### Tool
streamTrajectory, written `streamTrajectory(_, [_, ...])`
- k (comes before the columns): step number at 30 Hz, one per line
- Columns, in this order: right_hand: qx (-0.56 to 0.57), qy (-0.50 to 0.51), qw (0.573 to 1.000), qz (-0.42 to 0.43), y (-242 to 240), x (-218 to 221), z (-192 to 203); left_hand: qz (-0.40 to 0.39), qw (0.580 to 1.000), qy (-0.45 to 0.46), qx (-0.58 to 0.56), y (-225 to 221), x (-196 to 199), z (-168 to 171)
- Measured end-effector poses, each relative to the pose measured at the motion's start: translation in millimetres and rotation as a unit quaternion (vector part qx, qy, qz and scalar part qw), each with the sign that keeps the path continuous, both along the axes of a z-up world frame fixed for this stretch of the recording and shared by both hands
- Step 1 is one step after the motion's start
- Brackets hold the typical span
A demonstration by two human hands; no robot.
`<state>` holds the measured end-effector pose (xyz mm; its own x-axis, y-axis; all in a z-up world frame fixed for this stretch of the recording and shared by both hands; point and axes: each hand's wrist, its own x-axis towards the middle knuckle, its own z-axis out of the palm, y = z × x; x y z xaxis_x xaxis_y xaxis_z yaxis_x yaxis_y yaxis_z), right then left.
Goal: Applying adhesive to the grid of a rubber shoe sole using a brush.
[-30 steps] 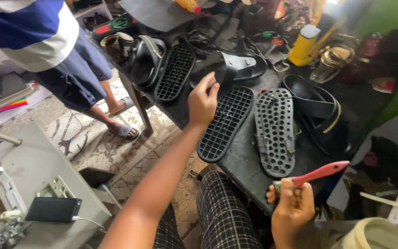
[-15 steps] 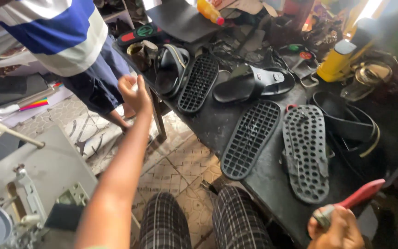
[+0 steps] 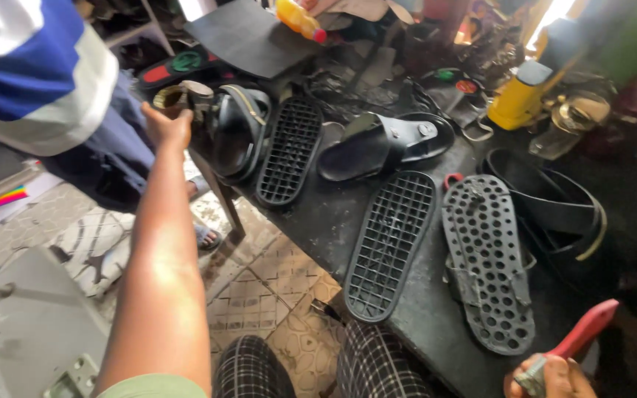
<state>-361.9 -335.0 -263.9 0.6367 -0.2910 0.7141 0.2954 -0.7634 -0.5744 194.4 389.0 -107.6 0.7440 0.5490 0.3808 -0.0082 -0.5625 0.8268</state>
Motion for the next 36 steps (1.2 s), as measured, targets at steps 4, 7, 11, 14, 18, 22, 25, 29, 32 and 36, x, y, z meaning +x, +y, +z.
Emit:
streamTrajectory(4, [0.487,0.161,0.854,-0.081,93.0,17.0,133.3,0.088,0.992,-0.02,0.084,9.3,12.5,-26.8])
streamTrajectory(7, [0.544,0.147,0.82,-0.097,115.0,21.8,165.8,0.105,0.992,-0.042,0.051,2.4,-2.5,-26.8])
streamTrajectory(11, [0.538,0.115,0.829,-0.099,139.7,23.7,186.8,0.133,0.974,-0.172,0.064,-31.2,-61.2,-6.3])
streamTrajectory(14, [0.49,0.038,0.871,0.004,147.2,22.3,191.7,0.081,0.968,-0.235,0.013,-70.9,-127.6,25.7])
streamTrajectory(18, [0.539,0.049,0.84,0.039,154.8,21.7,214.6,-0.042,0.941,-0.332,-0.05,-123.7,-210.1,57.7])
streamTrajectory(22, [0.526,0.072,0.846,0.035,157.1,15.6,225.4,-0.075,0.947,-0.307,-0.065,-196.6,-302.9,97.4])
streamTrajectory(25, [0.515,0.023,0.857,0.031,164.4,12.3,235.2,-0.165,0.942,-0.253,-0.143,-246.1,-358.1,90.1])
streamTrajectory(29, [0.534,-0.009,0.839,0.108,152.8,2.9,243.0,-0.267,0.902,-0.245,-0.232,-308.8,-433.1,107.5])
streamTrajectory(32, [0.483,-0.016,0.873,0.063,151.3,-9.4,274.1,-0.313,0.889,-0.112,-0.316,-334.8,-479.4,121.6])
streamTrajectory(36, [0.479,-0.044,0.864,0.149,141.7,-21.6,308.2,-0.394,0.883,-0.097,-0.237,-349.1,-514.1,126.5])
